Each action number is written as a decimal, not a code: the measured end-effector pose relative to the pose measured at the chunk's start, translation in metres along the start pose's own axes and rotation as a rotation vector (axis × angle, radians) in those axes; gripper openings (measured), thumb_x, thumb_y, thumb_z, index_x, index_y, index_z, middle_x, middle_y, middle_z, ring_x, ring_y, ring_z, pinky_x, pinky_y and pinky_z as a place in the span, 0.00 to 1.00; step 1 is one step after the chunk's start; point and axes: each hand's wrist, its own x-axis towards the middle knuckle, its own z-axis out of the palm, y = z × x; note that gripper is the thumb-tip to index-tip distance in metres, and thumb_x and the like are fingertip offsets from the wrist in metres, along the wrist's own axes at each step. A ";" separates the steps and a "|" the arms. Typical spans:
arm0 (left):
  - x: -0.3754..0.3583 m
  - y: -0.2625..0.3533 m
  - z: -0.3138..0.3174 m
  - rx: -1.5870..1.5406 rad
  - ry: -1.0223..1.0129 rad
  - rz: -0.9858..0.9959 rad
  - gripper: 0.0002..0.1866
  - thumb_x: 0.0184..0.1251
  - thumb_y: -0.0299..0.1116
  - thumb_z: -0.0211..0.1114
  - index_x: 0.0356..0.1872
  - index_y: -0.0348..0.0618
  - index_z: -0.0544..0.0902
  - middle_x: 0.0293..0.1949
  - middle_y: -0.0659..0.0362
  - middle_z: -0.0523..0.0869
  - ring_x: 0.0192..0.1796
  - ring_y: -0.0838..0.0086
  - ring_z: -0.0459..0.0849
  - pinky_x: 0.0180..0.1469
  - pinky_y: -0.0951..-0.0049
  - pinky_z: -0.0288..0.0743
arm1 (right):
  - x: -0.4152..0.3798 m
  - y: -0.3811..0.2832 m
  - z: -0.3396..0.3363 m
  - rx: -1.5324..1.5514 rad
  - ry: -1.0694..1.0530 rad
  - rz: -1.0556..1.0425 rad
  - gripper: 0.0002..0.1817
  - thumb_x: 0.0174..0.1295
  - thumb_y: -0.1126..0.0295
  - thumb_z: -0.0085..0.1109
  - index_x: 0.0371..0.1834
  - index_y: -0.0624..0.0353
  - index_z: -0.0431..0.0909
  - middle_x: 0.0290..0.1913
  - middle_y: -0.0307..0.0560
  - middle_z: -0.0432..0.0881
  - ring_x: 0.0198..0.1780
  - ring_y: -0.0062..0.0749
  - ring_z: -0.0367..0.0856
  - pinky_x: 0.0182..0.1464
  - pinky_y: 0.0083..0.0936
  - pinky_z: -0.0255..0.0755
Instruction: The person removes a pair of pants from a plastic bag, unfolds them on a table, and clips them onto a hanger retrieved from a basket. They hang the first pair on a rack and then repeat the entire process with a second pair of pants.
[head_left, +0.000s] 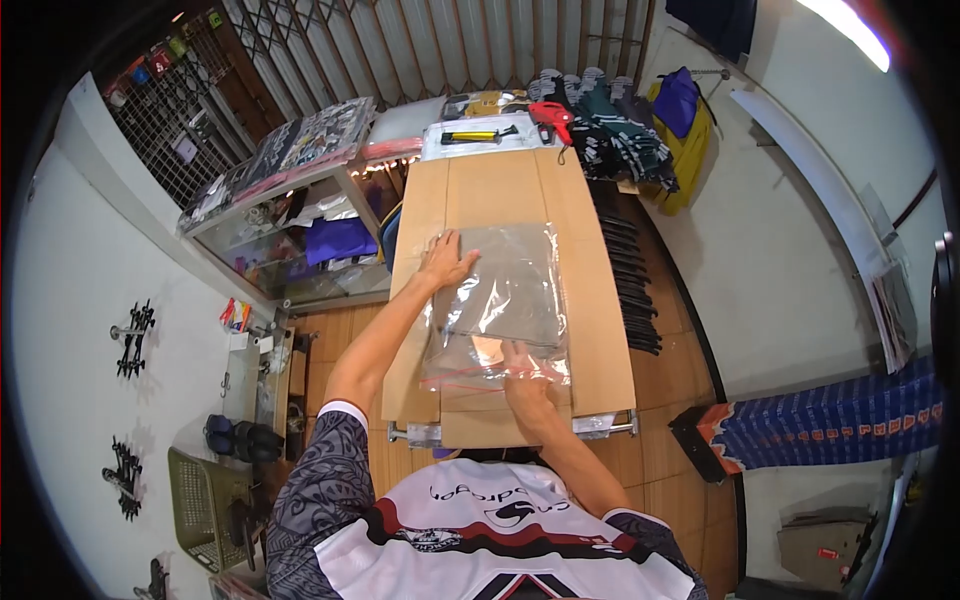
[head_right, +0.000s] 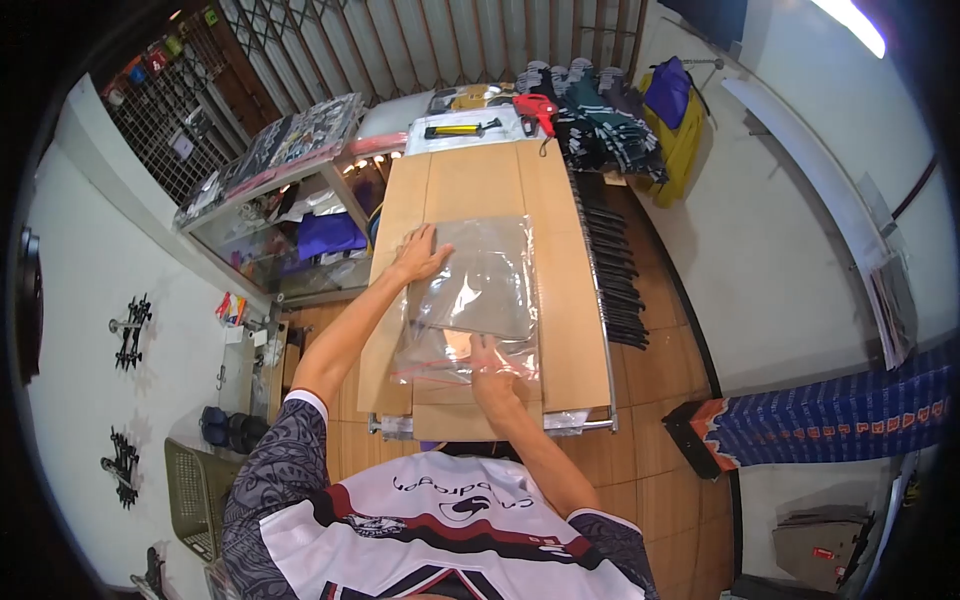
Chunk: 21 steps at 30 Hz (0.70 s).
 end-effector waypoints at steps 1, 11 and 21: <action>0.006 -0.002 0.001 -0.022 -0.051 -0.041 0.42 0.71 0.61 0.60 0.74 0.39 0.67 0.75 0.48 0.68 0.75 0.44 0.67 0.74 0.42 0.63 | 0.000 -0.002 -0.003 0.004 -0.017 0.003 0.21 0.66 0.74 0.54 0.63 0.63 0.72 0.56 0.66 0.79 0.53 0.60 0.85 0.48 0.52 0.82; 0.036 -0.021 0.015 0.007 -0.178 -0.151 0.38 0.73 0.65 0.54 0.71 0.47 0.74 0.75 0.56 0.70 0.76 0.48 0.66 0.74 0.39 0.63 | -0.037 0.012 -0.006 -0.118 -0.061 -0.141 0.31 0.59 0.77 0.59 0.69 0.71 0.68 0.53 0.68 0.81 0.41 0.57 0.88 0.36 0.48 0.81; 0.028 -0.014 0.012 -0.009 -0.141 -0.183 0.35 0.72 0.61 0.59 0.70 0.47 0.75 0.74 0.56 0.71 0.75 0.45 0.65 0.73 0.38 0.63 | -0.097 -0.012 -0.046 0.058 -0.266 -0.151 0.23 0.54 0.78 0.63 0.54 0.63 0.71 0.42 0.57 0.79 0.42 0.55 0.85 0.38 0.45 0.77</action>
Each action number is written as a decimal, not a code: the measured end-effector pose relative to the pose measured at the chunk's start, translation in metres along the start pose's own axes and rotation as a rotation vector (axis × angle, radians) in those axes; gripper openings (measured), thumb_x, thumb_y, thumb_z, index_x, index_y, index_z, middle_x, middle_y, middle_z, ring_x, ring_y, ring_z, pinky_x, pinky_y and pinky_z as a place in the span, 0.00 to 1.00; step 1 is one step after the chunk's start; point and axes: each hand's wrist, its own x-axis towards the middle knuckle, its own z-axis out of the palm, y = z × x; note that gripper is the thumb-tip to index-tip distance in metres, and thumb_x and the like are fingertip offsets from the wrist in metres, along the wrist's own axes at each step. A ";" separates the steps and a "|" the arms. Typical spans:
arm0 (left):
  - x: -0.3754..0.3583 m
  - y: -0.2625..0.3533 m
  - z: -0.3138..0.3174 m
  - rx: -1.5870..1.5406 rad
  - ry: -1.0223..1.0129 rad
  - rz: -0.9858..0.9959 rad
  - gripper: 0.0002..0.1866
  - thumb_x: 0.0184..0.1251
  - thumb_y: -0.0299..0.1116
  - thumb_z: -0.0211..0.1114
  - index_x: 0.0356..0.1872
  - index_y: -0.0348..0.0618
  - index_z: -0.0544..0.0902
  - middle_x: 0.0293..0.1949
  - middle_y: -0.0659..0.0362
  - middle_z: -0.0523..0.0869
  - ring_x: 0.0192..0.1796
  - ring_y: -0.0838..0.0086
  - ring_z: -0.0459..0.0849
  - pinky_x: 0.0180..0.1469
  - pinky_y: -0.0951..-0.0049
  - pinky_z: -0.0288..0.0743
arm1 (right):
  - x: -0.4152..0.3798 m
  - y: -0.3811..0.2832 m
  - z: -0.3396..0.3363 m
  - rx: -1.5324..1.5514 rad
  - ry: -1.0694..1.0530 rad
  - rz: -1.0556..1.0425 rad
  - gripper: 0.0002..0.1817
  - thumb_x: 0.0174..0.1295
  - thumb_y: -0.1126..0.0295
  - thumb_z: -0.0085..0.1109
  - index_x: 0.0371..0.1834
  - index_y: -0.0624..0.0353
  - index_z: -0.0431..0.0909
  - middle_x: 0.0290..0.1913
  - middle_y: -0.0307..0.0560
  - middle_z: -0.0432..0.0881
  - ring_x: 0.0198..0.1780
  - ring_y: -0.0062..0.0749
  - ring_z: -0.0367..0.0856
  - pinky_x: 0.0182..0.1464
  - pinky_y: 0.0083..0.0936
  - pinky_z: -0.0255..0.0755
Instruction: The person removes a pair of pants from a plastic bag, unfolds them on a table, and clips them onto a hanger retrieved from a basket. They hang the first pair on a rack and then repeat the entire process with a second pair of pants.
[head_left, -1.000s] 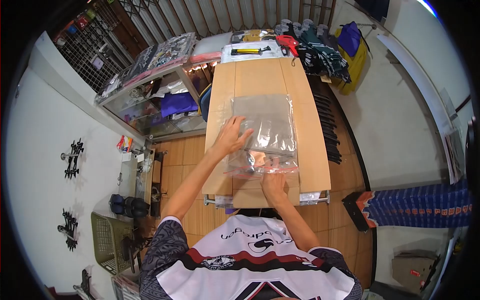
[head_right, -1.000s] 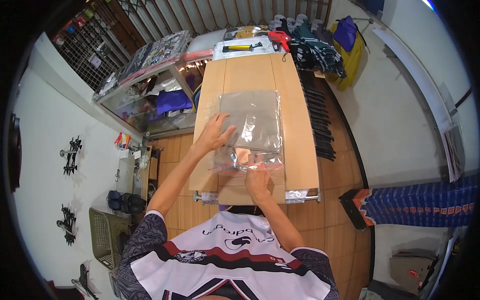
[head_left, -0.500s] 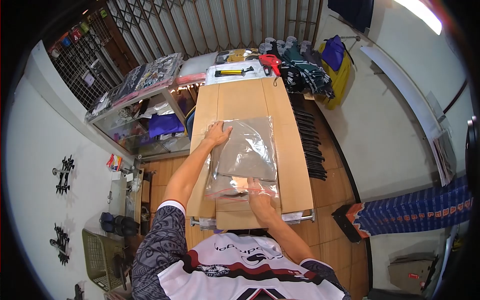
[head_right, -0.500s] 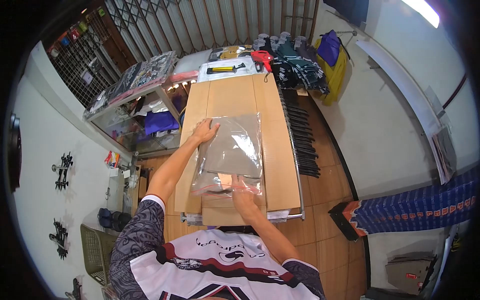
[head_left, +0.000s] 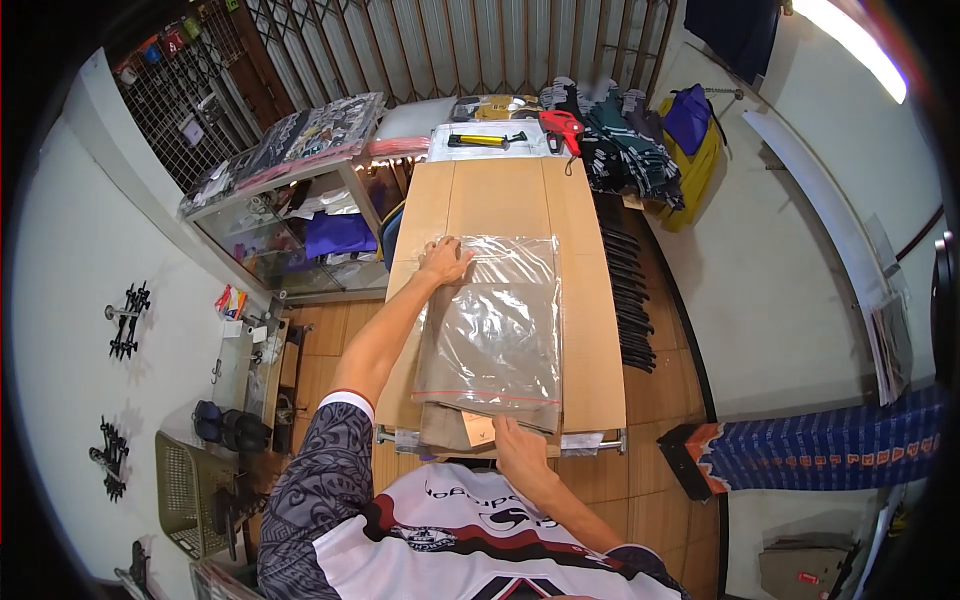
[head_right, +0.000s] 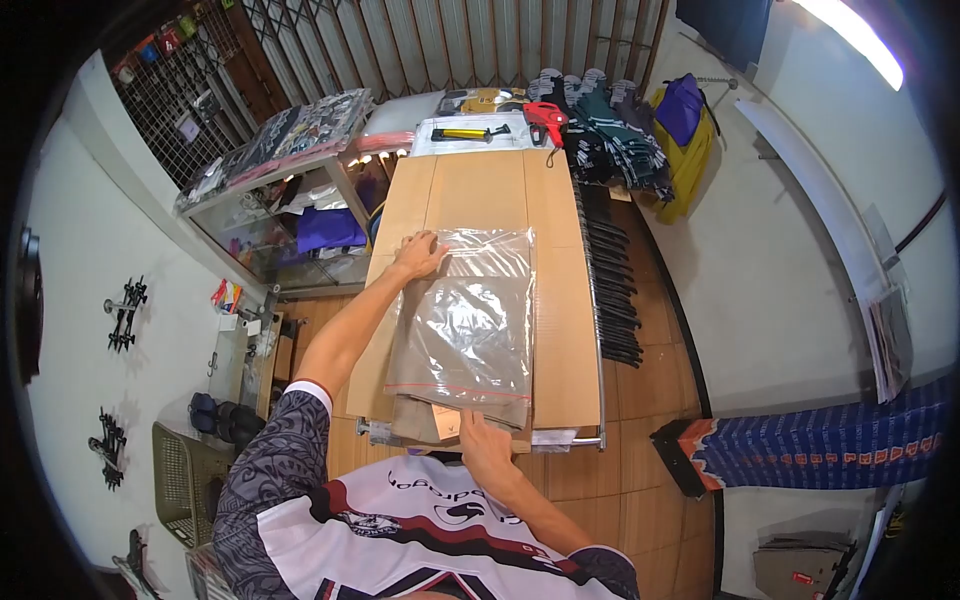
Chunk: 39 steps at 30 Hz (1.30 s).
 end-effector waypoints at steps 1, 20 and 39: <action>0.003 -0.006 0.006 -0.051 0.072 -0.001 0.34 0.70 0.58 0.62 0.70 0.47 0.75 0.74 0.55 0.70 0.75 0.45 0.66 0.73 0.40 0.64 | -0.004 -0.004 -0.008 0.025 0.017 -0.020 0.23 0.55 0.76 0.64 0.56 0.64 0.72 0.45 0.57 0.79 0.47 0.54 0.84 0.45 0.47 0.77; 0.070 -0.039 0.009 -0.469 0.280 -0.559 0.18 0.67 0.41 0.66 0.47 0.39 0.91 0.50 0.40 0.89 0.56 0.50 0.88 0.59 0.57 0.81 | 0.036 0.006 0.040 0.017 0.336 0.015 0.32 0.68 0.56 0.63 0.70 0.63 0.73 0.80 0.68 0.59 0.80 0.71 0.53 0.74 0.79 0.37; 0.092 0.057 -0.192 -0.977 0.610 0.174 0.12 0.75 0.37 0.67 0.41 0.37 0.88 0.34 0.61 0.90 0.31 0.80 0.85 0.34 0.73 0.79 | 0.050 0.005 0.028 -0.120 0.296 0.117 0.41 0.65 0.40 0.61 0.80 0.43 0.66 0.83 0.69 0.50 0.82 0.76 0.44 0.72 0.83 0.34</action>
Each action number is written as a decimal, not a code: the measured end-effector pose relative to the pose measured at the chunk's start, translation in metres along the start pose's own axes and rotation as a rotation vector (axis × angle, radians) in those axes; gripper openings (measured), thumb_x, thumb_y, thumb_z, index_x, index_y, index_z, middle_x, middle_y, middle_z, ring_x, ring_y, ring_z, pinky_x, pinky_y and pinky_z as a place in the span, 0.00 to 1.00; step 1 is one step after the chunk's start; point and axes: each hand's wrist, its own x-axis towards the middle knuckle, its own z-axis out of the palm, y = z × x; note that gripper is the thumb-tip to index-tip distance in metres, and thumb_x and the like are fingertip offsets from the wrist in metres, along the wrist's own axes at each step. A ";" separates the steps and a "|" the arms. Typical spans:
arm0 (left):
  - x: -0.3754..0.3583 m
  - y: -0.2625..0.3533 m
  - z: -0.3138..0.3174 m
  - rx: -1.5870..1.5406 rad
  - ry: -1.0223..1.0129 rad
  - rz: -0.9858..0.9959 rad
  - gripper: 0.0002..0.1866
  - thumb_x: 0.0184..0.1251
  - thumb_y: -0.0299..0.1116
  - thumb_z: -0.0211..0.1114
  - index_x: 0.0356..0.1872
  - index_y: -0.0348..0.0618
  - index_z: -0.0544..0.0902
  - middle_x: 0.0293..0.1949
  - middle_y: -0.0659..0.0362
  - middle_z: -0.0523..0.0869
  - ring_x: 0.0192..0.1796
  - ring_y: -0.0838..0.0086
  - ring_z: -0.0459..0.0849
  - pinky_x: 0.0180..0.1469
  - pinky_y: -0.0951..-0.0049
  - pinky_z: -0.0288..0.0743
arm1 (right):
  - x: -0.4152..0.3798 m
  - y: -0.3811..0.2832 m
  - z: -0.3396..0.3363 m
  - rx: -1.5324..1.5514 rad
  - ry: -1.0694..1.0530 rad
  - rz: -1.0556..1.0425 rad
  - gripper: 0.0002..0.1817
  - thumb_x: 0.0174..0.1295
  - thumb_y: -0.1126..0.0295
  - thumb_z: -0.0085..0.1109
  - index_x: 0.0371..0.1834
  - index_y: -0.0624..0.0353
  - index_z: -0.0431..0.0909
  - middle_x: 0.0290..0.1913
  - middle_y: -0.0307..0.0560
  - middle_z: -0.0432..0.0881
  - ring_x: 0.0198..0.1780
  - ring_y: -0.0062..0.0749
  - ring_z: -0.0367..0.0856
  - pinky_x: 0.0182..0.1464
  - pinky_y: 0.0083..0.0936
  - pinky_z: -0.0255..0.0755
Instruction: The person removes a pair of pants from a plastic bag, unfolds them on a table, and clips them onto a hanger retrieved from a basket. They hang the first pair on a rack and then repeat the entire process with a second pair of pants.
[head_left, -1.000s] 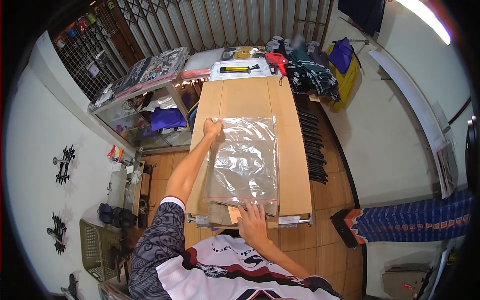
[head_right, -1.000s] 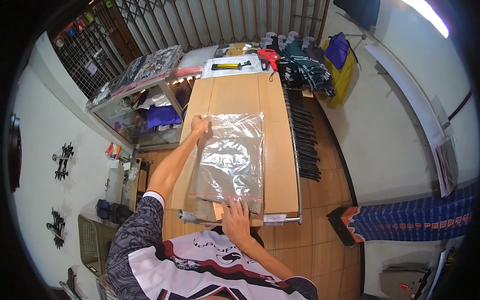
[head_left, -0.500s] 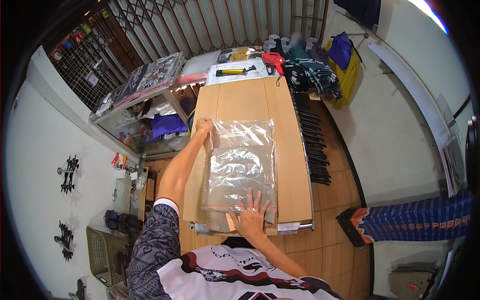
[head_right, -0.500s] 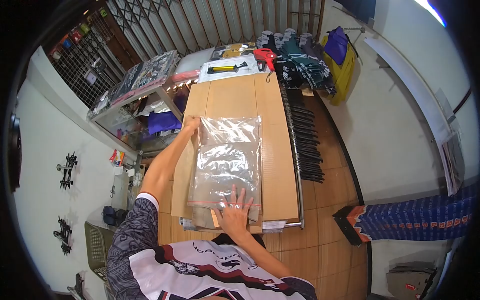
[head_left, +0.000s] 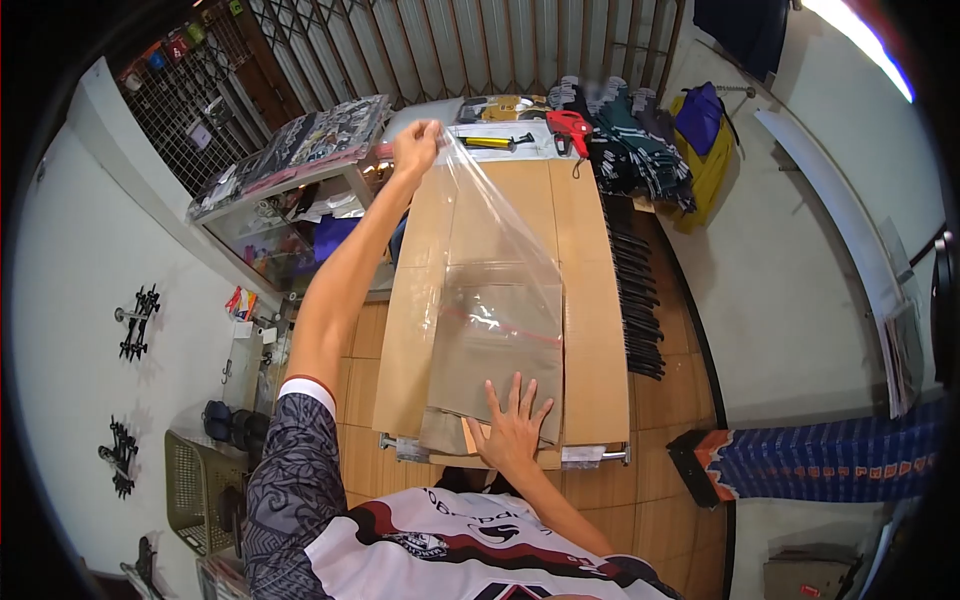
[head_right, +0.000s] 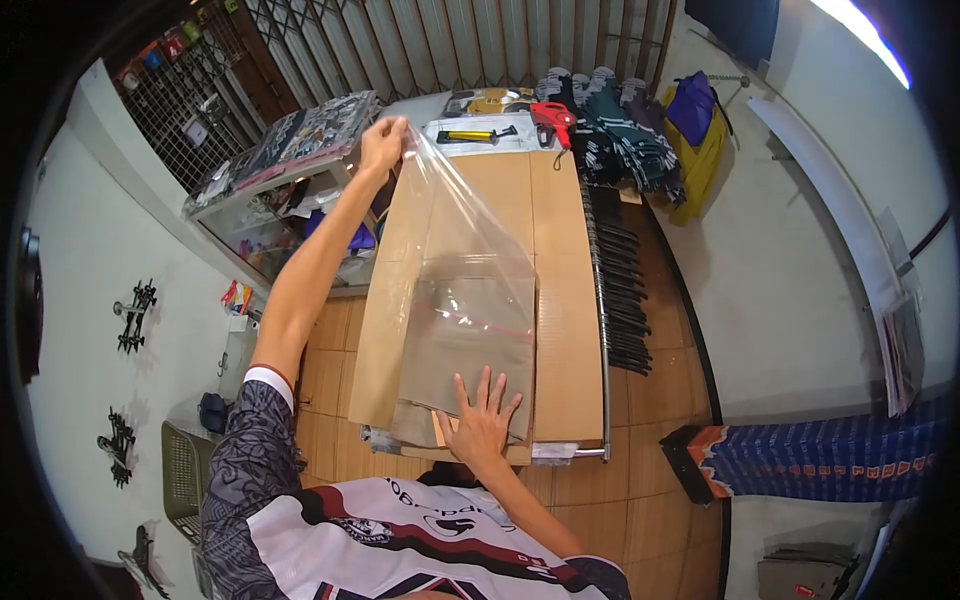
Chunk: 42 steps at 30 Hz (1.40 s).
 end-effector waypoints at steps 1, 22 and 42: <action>0.010 0.014 -0.004 -0.051 0.015 0.072 0.12 0.76 0.37 0.66 0.42 0.38 0.88 0.33 0.64 0.88 0.30 0.82 0.82 0.32 0.77 0.76 | 0.000 -0.001 -0.001 -0.007 -0.003 0.002 0.41 0.65 0.41 0.61 0.80 0.43 0.66 0.83 0.69 0.50 0.82 0.76 0.45 0.72 0.83 0.34; -0.227 0.232 -0.458 -0.226 -0.099 0.506 0.12 0.87 0.38 0.49 0.50 0.40 0.74 0.46 0.45 0.90 0.36 0.74 0.88 0.42 0.74 0.81 | 0.046 -0.187 0.002 0.987 0.417 -0.020 0.25 0.74 0.62 0.60 0.67 0.68 0.73 0.64 0.62 0.80 0.70 0.46 0.76 0.66 0.37 0.71; -0.310 0.061 -0.651 0.033 0.194 0.048 0.10 0.82 0.34 0.60 0.49 0.36 0.84 0.37 0.61 0.88 0.32 0.84 0.82 0.35 0.81 0.76 | 0.092 -0.392 0.084 1.451 -0.020 -0.007 0.11 0.75 0.63 0.63 0.46 0.59 0.82 0.38 0.45 0.90 0.31 0.20 0.85 0.34 0.16 0.76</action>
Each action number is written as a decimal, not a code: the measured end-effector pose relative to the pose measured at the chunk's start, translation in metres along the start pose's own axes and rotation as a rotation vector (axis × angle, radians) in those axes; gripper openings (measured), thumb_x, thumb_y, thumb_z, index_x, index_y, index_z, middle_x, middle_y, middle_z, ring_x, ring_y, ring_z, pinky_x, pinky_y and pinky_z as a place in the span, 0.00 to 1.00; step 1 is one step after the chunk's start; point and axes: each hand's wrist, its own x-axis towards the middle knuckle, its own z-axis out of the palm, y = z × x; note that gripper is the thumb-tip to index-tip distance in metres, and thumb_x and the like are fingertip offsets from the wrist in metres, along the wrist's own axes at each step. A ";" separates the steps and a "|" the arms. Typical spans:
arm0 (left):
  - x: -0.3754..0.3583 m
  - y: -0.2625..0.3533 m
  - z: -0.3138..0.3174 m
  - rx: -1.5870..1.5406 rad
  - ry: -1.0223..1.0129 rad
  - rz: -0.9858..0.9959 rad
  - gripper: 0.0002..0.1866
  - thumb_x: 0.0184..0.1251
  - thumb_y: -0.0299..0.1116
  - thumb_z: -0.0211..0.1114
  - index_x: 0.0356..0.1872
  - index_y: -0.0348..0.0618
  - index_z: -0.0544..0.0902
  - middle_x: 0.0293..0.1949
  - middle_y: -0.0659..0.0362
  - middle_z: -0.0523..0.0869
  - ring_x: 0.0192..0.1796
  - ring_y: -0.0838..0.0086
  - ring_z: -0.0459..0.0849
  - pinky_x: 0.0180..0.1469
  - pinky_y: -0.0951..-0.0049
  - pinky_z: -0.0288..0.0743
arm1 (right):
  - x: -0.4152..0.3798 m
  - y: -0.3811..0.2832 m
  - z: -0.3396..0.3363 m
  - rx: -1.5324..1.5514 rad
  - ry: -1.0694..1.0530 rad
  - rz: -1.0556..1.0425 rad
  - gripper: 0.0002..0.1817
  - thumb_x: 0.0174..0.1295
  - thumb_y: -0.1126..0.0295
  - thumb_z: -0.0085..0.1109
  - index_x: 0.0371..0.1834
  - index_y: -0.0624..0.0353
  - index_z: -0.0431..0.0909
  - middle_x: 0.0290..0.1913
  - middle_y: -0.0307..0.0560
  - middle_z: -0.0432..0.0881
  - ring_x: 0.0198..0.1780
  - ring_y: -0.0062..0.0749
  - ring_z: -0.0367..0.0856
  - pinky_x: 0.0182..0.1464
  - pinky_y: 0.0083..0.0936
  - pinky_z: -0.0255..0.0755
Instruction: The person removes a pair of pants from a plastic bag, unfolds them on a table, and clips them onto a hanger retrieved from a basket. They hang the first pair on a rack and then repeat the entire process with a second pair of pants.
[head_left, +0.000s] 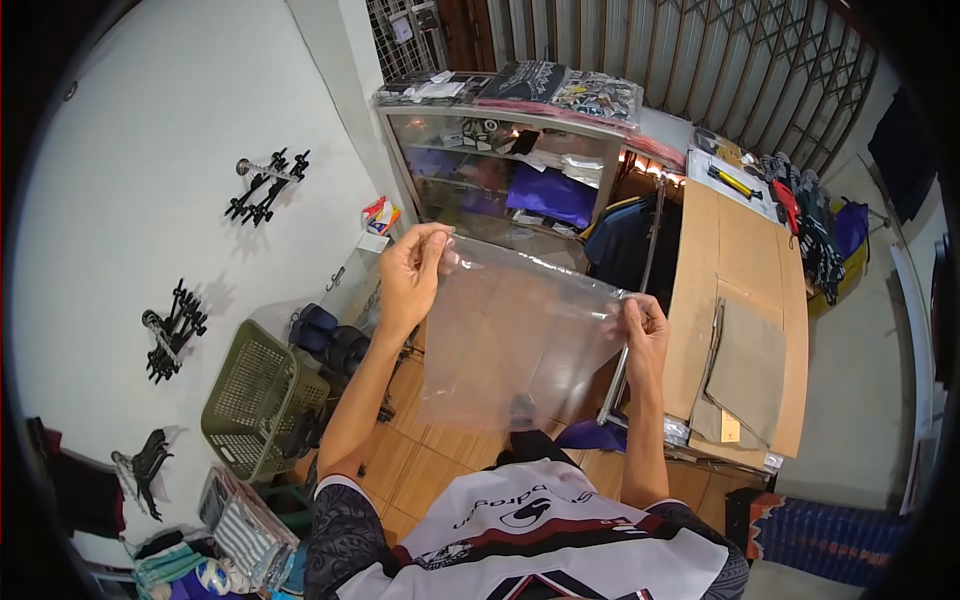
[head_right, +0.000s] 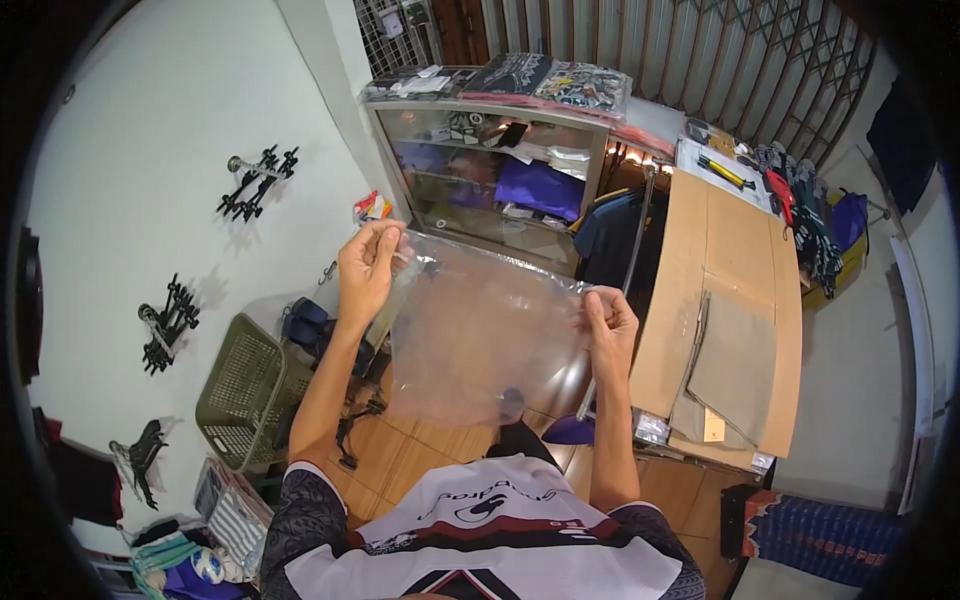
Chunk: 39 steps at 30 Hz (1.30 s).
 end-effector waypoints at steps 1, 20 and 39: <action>0.008 -0.006 0.000 0.020 -0.005 -0.014 0.10 0.81 0.33 0.61 0.49 0.36 0.84 0.37 0.62 0.88 0.32 0.84 0.81 0.34 0.81 0.76 | 0.007 0.002 0.003 -0.009 0.015 -0.022 0.11 0.75 0.62 0.62 0.45 0.60 0.82 0.36 0.45 0.90 0.30 0.20 0.85 0.33 0.17 0.76; 0.183 -0.091 0.149 -0.134 -0.516 -0.004 0.17 0.75 0.29 0.68 0.60 0.39 0.78 0.42 0.57 0.91 0.42 0.76 0.90 0.42 0.79 0.82 | 0.220 -0.018 0.047 -0.628 -0.363 -0.173 0.20 0.59 0.67 0.77 0.50 0.68 0.84 0.42 0.51 0.89 0.45 0.34 0.88 0.53 0.29 0.80; 0.317 -0.350 0.190 0.155 -0.990 -0.196 0.19 0.69 0.31 0.72 0.58 0.35 0.84 0.49 0.53 0.91 0.52 0.71 0.88 0.57 0.68 0.80 | 0.403 -0.038 -0.050 -0.683 0.203 -0.215 0.05 0.67 0.74 0.69 0.38 0.65 0.86 0.29 0.33 0.83 0.32 0.11 0.77 0.36 0.14 0.71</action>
